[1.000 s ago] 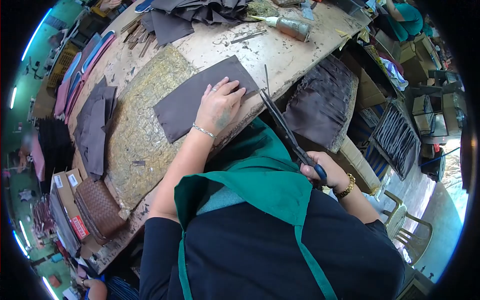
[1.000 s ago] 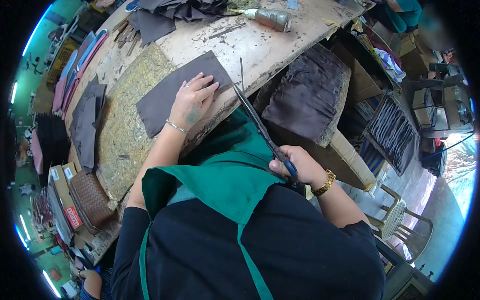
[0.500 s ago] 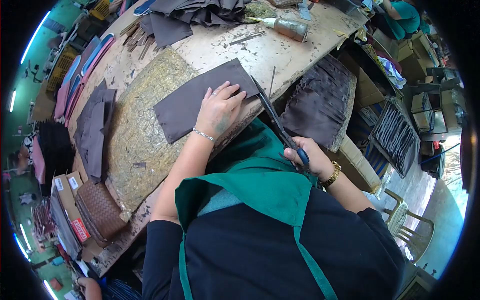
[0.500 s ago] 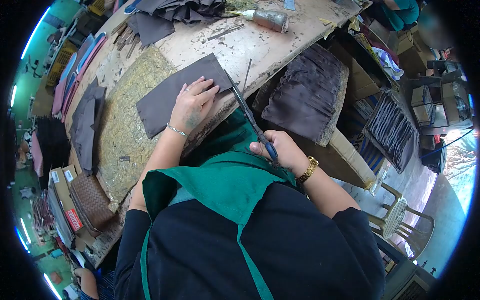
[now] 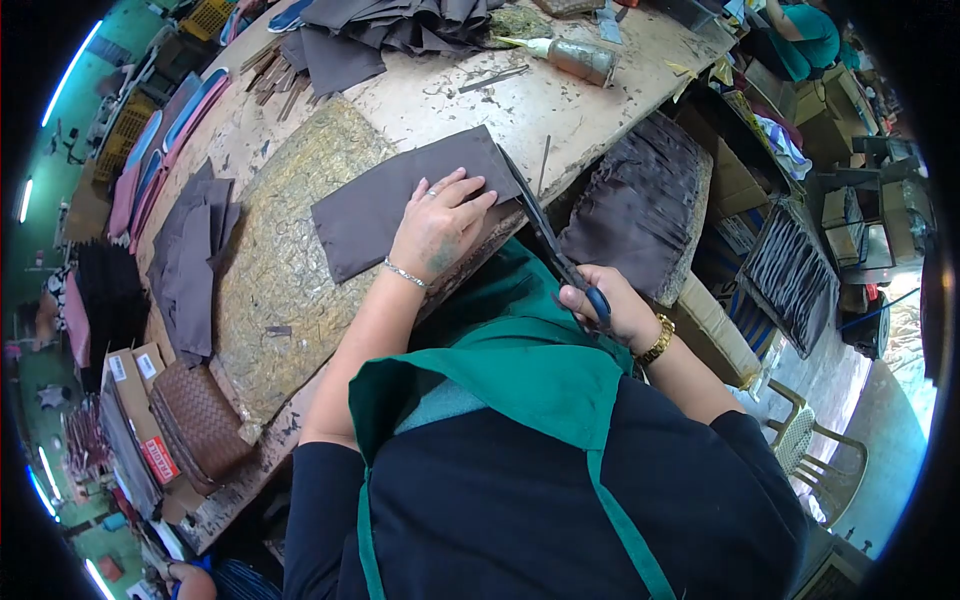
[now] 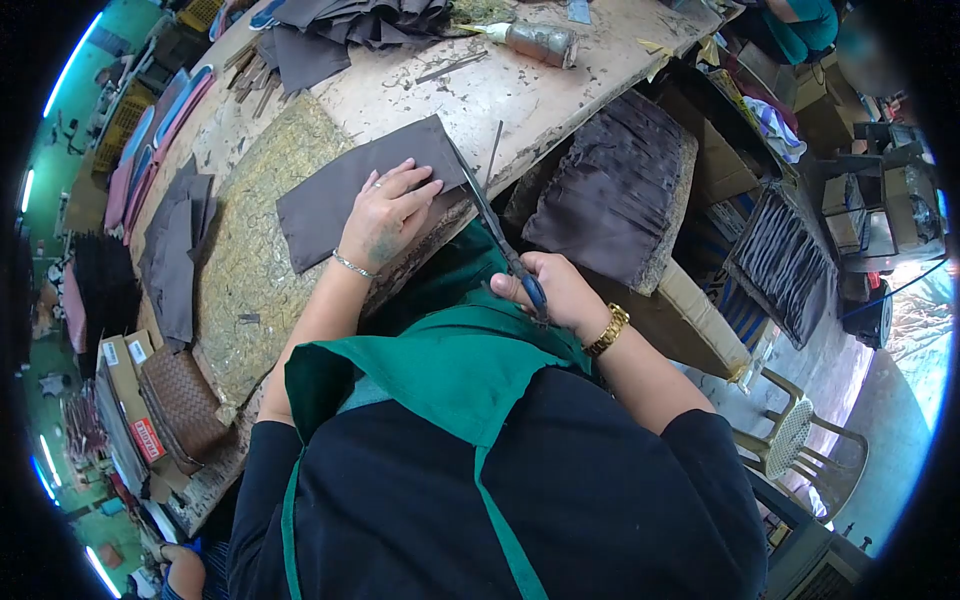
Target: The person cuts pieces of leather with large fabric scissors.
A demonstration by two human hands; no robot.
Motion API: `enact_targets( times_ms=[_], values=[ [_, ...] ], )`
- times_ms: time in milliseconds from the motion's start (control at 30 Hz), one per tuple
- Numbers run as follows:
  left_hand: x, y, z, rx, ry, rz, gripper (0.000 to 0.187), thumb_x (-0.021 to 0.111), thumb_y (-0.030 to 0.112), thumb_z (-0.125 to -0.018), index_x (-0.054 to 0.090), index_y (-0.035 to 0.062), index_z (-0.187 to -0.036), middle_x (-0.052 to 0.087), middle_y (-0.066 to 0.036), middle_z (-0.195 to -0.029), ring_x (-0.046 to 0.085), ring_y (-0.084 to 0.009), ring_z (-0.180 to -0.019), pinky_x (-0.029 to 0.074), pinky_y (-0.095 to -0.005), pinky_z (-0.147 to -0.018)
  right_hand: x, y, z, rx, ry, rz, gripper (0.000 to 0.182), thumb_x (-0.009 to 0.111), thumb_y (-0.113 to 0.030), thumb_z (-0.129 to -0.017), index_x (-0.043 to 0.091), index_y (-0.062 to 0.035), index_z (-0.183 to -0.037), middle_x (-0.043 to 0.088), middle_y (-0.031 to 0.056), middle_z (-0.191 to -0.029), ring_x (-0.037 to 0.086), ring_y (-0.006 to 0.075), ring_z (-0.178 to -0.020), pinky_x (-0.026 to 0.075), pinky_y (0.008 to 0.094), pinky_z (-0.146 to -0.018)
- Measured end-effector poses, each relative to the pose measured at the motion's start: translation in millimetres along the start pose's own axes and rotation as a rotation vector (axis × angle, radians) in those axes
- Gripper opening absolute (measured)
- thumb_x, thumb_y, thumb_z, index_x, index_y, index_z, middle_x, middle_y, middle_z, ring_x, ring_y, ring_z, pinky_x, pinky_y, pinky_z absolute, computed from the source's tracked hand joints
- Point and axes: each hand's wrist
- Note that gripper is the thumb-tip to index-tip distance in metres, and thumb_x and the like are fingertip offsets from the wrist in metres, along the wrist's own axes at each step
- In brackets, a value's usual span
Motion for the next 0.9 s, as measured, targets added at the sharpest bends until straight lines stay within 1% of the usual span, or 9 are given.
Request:
enact_targets(
  times_ms=[33, 167, 267, 333, 467, 567, 633, 733, 900],
  values=[
    [-0.1, -0.2, 0.2, 0.007, 0.000, 0.001, 0.028, 0.059, 0.013, -0.074, 0.061, 0.0179, -0.101, 0.055, -0.004, -0.112, 0.048, -0.0246, -0.112, 0.037, -0.0523, -0.089, 1.1, -2.1, -1.4, -0.010, -0.007, 0.002, 0.047, 0.061, -0.053, -0.073, 0.049, -0.0079, -0.072, 0.043, -0.0050, -0.055, 0.039, 0.0033, -0.046, 0.031, 0.0173, -0.041],
    [0.7, -0.8, 1.0, 0.016, 0.032, -0.009, 0.025, 0.060, 0.015, -0.074, 0.061, 0.0186, -0.099, 0.056, -0.002, -0.109, 0.049, -0.0231, -0.110, 0.039, -0.0518, -0.088, 1.6, -2.1, -2.1, 0.012, 0.004, -0.001, 0.046, 0.061, -0.053, -0.074, 0.049, -0.0081, -0.072, 0.043, -0.0051, -0.055, 0.039, 0.0031, -0.046, 0.031, 0.0173, -0.041],
    [0.0, -0.4, 0.2, 0.004, 0.024, 0.023, 0.029, 0.059, 0.011, -0.074, 0.060, 0.0180, -0.102, 0.055, -0.004, -0.111, 0.048, -0.0243, -0.111, 0.037, -0.0521, -0.089, -0.8, 3.9, 0.2, -0.004, 0.014, 0.042, 0.046, 0.061, -0.052, -0.074, 0.050, -0.0074, -0.072, 0.043, -0.0051, -0.055, 0.039, 0.0029, -0.046, 0.031, 0.0174, -0.041],
    [0.6, -0.6, 0.4, 0.005, 0.028, 0.020, 0.029, 0.059, 0.011, -0.074, 0.060, 0.0180, -0.102, 0.055, -0.003, -0.111, 0.049, -0.0242, -0.111, 0.038, -0.0519, -0.089, 0.4, 2.8, 1.8, -0.005, 0.059, 0.046, 0.056, 0.065, -0.058, -0.067, 0.052, -0.0040, -0.066, 0.045, -0.0032, -0.052, 0.042, 0.0052, -0.048, 0.037, 0.0219, -0.044],
    [2.5, -2.5, 0.9, 0.023, 0.031, 0.015, 0.029, 0.059, 0.011, -0.074, 0.060, 0.0179, -0.102, 0.055, -0.003, -0.111, 0.049, -0.0241, -0.111, 0.038, -0.0517, -0.088, 1.5, 2.0, -0.2, -0.013, 0.063, 0.053, 0.055, 0.065, -0.058, -0.067, 0.052, -0.0041, -0.065, 0.044, -0.0035, -0.052, 0.041, 0.0049, -0.049, 0.037, 0.0221, -0.045],
    [2.3, -2.3, 1.1, 0.035, 0.035, 0.017, 0.028, 0.059, 0.011, -0.074, 0.060, 0.0179, -0.101, 0.055, -0.003, -0.111, 0.049, -0.0240, -0.111, 0.038, -0.0517, -0.088, 1.5, 1.6, -1.0, -0.026, 0.055, 0.081, 0.047, 0.063, -0.051, -0.073, 0.052, -0.0051, -0.072, 0.044, -0.0045, -0.054, 0.039, 0.0032, -0.045, 0.031, 0.0178, -0.040],
    [1.0, -1.6, 0.7, 0.026, 0.030, 0.016, 0.028, 0.059, 0.011, -0.074, 0.060, 0.0182, -0.101, 0.055, -0.003, -0.111, 0.049, -0.0238, -0.111, 0.039, -0.0517, -0.088, 3.6, -2.3, 0.9, 0.024, 0.109, 0.079, 0.053, 0.066, -0.054, -0.068, 0.052, -0.0034, -0.064, 0.044, -0.0032, -0.050, 0.039, 0.0047, -0.047, 0.035, 0.0223, -0.043],
    [1.8, -2.5, 0.8, 0.021, 0.036, 0.033, 0.029, 0.060, 0.011, -0.073, 0.060, 0.0185, -0.101, 0.055, -0.003, -0.111, 0.049, -0.0237, -0.111, 0.039, -0.0517, -0.088, 7.1, -1.1, 2.4, 0.013, 0.164, 0.194, 0.052, 0.067, -0.053, -0.068, 0.052, -0.0033, -0.064, 0.044, -0.0029, -0.050, 0.038, 0.0045, -0.046, 0.035, 0.0224, -0.043],
    [0.9, -1.8, 1.4, 0.037, 0.042, 0.037, 0.029, 0.060, 0.010, -0.073, 0.061, 0.0184, -0.101, 0.056, -0.002, -0.110, 0.049, -0.0234, -0.111, 0.039, -0.0515, -0.088, 10.0, -1.1, 0.8, -0.005, 0.125, 0.108, 0.054, 0.064, -0.056, -0.069, 0.052, -0.0037, -0.063, 0.044, -0.0023, -0.050, 0.038, 0.0049, -0.046, 0.035, 0.0225, -0.043]
  ],
)
Point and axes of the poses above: each hand's wrist, its own z-axis away from the middle knuckle, its own x-axis out of the palm, y = z × x
